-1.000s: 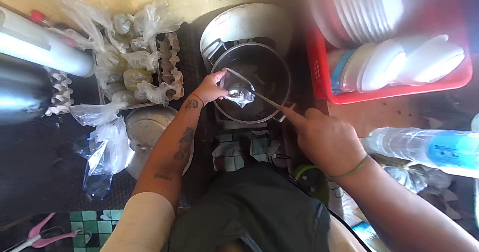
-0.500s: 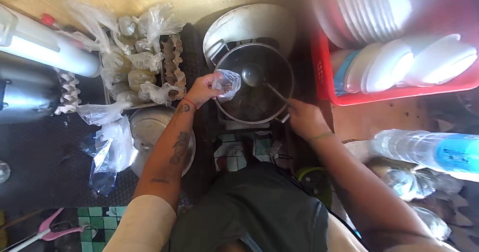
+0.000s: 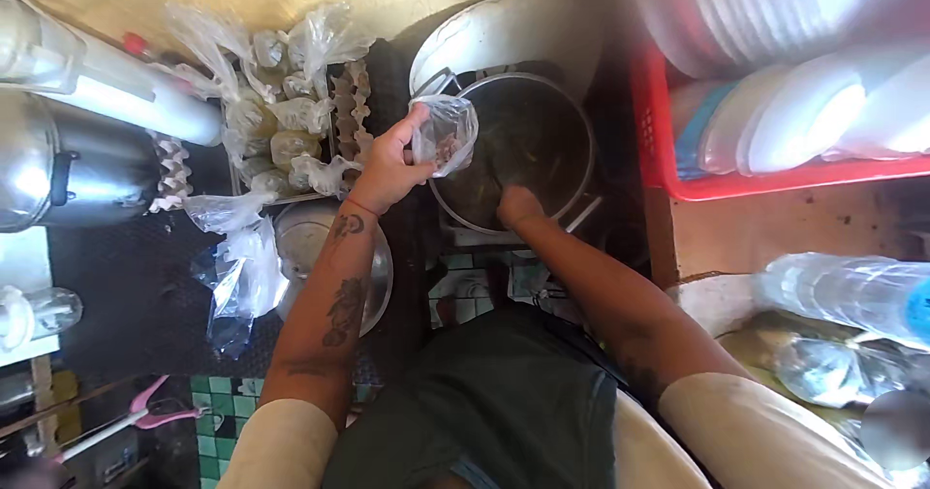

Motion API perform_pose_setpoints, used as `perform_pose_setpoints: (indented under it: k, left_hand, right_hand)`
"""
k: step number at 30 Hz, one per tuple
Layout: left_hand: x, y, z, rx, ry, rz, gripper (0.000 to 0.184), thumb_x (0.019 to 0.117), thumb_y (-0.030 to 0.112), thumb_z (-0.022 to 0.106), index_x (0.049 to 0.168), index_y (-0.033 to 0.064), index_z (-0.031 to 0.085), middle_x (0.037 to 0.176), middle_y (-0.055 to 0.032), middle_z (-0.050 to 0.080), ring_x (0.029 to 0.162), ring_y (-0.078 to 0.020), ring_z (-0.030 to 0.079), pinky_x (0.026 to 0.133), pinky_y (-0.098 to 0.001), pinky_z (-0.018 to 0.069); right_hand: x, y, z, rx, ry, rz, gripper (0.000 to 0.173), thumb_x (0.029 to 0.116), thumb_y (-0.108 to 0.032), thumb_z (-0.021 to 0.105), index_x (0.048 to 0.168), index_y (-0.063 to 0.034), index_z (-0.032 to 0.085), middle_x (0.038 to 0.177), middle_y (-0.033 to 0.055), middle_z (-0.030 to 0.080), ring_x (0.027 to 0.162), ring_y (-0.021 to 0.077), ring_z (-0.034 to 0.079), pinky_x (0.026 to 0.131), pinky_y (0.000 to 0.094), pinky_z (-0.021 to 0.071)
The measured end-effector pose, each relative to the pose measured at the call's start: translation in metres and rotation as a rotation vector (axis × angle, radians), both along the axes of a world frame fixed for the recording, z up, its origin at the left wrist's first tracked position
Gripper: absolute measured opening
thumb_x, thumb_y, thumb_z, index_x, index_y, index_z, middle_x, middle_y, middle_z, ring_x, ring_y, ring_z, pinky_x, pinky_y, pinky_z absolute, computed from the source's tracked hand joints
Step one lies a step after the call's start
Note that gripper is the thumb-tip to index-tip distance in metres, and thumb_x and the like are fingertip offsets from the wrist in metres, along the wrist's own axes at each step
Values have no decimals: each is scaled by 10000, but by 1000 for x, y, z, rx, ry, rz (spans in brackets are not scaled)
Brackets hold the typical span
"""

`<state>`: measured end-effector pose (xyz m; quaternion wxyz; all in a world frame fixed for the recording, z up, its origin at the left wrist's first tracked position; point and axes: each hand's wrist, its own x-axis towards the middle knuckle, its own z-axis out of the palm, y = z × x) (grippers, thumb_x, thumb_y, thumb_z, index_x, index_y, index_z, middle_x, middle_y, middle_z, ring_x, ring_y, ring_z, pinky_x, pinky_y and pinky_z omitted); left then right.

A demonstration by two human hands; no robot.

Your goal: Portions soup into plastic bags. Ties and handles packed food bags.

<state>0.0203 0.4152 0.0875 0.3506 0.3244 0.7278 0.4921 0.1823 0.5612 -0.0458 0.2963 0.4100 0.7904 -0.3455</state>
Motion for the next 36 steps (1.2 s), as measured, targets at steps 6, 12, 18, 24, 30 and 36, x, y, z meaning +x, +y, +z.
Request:
perform_pose_setpoints:
  k: [6,12,18,24,30,36]
  left_hand:
    - [-4,-2,17,79,-1,53,820,833,-130,681,1570,-6,345,1601,-131,411,876,-121,688,646,-260,580]
    - [-9,-5,15,54,-8,79,830,839,-135,679,1581,10,335,1612,-114,401,914,-132,693,654,-270,585]
    - [-11,-7,11,45,-23,72,846,836,-133,678,1588,5,316,1602,-118,415,896,-128,690,646,-263,580]
    - [-11,-13,9,35,-10,69,837,834,-125,690,1579,-2,330,1580,-124,441,874,-124,688,643,-260,577]
    - [-11,-19,8,46,-19,67,844,836,-114,686,1586,-2,315,1574,-128,445,889,-133,688,649,-269,581]
    - [-9,-22,9,53,-23,70,846,834,-124,679,1586,-9,309,1576,-131,438,899,-138,685,644,-267,579]
  right_hand:
    - [25,38,-48,-206,182,-187,317,1070,-185,491,1231,4,687,1177,273,674,1066,431,658,935,641,492]
    - [49,40,-30,-278,186,-323,358,1101,-208,458,1404,-88,608,927,171,647,650,225,535,602,405,461]
    - [48,41,7,45,132,109,362,1069,-136,494,1395,-24,605,1297,292,642,1240,486,601,1013,689,458]
    - [50,19,78,271,-40,241,426,968,-32,587,1392,-14,538,1100,326,672,1025,531,672,763,681,538]
    - [81,-5,89,271,-42,311,563,979,-27,585,1521,-59,438,1125,308,659,991,503,680,753,630,558]
    - [91,-23,74,195,-162,403,461,986,-27,580,1435,-4,476,1170,295,653,1060,480,674,796,610,557]
